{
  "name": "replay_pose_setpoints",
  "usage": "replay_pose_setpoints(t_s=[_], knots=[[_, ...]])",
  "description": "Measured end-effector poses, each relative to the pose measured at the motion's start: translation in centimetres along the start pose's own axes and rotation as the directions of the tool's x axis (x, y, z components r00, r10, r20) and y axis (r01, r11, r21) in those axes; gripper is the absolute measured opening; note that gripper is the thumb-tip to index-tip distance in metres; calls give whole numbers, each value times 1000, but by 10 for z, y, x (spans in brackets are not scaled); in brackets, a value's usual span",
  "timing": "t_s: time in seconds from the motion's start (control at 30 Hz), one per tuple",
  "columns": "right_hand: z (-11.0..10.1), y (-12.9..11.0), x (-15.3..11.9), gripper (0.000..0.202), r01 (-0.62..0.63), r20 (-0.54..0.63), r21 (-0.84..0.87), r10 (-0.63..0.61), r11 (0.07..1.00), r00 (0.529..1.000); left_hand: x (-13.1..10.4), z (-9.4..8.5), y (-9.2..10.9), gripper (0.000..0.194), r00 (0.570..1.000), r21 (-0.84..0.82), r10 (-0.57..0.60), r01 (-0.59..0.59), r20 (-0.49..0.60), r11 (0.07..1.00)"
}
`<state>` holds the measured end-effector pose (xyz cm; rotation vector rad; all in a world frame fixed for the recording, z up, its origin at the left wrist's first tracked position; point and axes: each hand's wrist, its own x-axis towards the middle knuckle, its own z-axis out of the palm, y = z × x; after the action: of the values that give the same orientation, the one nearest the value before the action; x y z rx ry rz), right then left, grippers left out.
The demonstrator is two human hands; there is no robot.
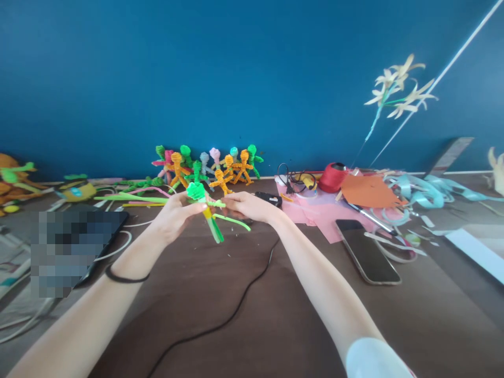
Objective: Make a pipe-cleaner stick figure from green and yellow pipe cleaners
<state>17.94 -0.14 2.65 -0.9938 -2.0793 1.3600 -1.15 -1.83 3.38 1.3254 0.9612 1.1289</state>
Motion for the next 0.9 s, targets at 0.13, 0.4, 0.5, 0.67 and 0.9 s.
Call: replay_pose_setpoints(t_s=[0.13, 0.4, 0.5, 0.67, 0.9], knots=[[4, -7, 0, 33, -34, 46, -150, 41, 988, 998, 2, 0, -2, 19, 999, -59, 17, -20, -50, 998], [13, -28, -6, 29, -49, 42, -444, 76, 895, 996, 1, -2, -1, 13, 978, 380, 166, -108, -123, 919], [14, -35, -10, 29, -38, 47, -462, 67, 886, 997, -1, -2, 2, 11, 969, 558, 226, -135, -97, 819], [6, -37, -15, 33, -16, -10, -446, 13, 895, 1000, -2, -3, 5, 12, 962, 681, 266, -160, -53, 715], [3, -34, -15, 30, -4, -56, -427, -22, 904, 998, -1, -4, 6, 17, 984, 653, 169, -89, -60, 752]])
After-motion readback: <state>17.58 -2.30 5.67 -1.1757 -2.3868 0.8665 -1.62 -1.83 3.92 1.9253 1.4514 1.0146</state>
